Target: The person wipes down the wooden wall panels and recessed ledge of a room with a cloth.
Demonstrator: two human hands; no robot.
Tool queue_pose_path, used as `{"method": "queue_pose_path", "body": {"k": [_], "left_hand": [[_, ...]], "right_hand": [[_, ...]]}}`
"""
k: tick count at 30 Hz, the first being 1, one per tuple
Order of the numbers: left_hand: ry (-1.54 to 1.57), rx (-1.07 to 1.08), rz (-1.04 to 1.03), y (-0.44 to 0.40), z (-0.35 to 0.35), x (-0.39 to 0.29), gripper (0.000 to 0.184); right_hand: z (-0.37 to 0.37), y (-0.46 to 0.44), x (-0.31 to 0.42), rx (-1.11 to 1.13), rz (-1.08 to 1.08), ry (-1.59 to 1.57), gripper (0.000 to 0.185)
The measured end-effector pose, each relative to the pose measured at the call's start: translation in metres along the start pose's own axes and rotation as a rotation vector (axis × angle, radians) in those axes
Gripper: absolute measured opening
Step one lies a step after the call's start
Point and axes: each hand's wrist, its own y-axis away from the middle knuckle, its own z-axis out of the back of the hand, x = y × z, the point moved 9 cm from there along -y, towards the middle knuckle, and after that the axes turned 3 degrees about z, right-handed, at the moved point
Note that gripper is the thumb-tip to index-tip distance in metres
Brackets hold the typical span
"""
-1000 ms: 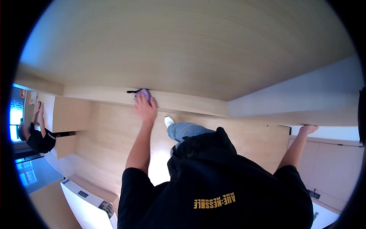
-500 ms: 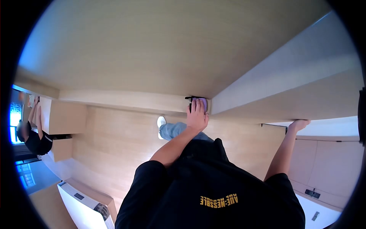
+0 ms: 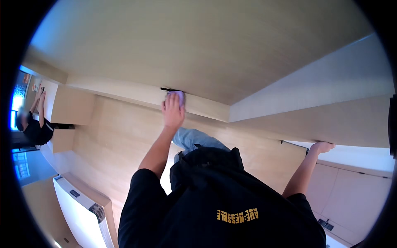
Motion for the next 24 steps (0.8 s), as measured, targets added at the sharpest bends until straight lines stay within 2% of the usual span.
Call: {"method": "queue_pose_path", "body": {"k": [3, 6, 9, 13, 16, 19, 22, 24], "left_hand": [[-0.008, -0.048, 0.093, 0.000, 0.010, 0.012, 0.063], [-0.073, -0.047, 0.162, 0.003, 0.004, -0.009, 0.066], [-0.044, 0.080, 0.016, 0.017, -0.019, -0.058, 0.068], [0.103, 0.306, -0.284, 0.048, -0.053, -0.172, 0.074], [0.198, 0.285, -0.224, 0.053, -0.032, -0.209, 0.078], [0.191, 0.290, -0.366, 0.052, -0.036, -0.188, 0.077], [0.180, 0.197, -0.162, 0.024, -0.025, -0.126, 0.078], [0.121, 0.242, -0.102, 0.012, -0.023, -0.082, 0.080]], "right_hand": [[-0.001, -0.004, -0.005, -0.027, -0.002, 0.009, 0.040], [-0.006, 0.006, 0.016, 0.027, 0.029, 0.035, 0.036], [-0.007, 0.008, 0.022, 0.034, 0.096, -0.017, 0.031], [-0.009, -0.009, 0.001, 0.079, 0.108, -0.183, 0.029], [-0.001, -0.004, 0.002, -0.041, 0.083, -0.041, 0.030], [-0.004, -0.005, 0.001, 0.026, 0.094, -0.061, 0.030], [0.001, -0.001, 0.005, -0.048, 0.058, -0.012, 0.032], [0.002, -0.005, -0.002, -0.070, 0.051, -0.036, 0.033]]}}
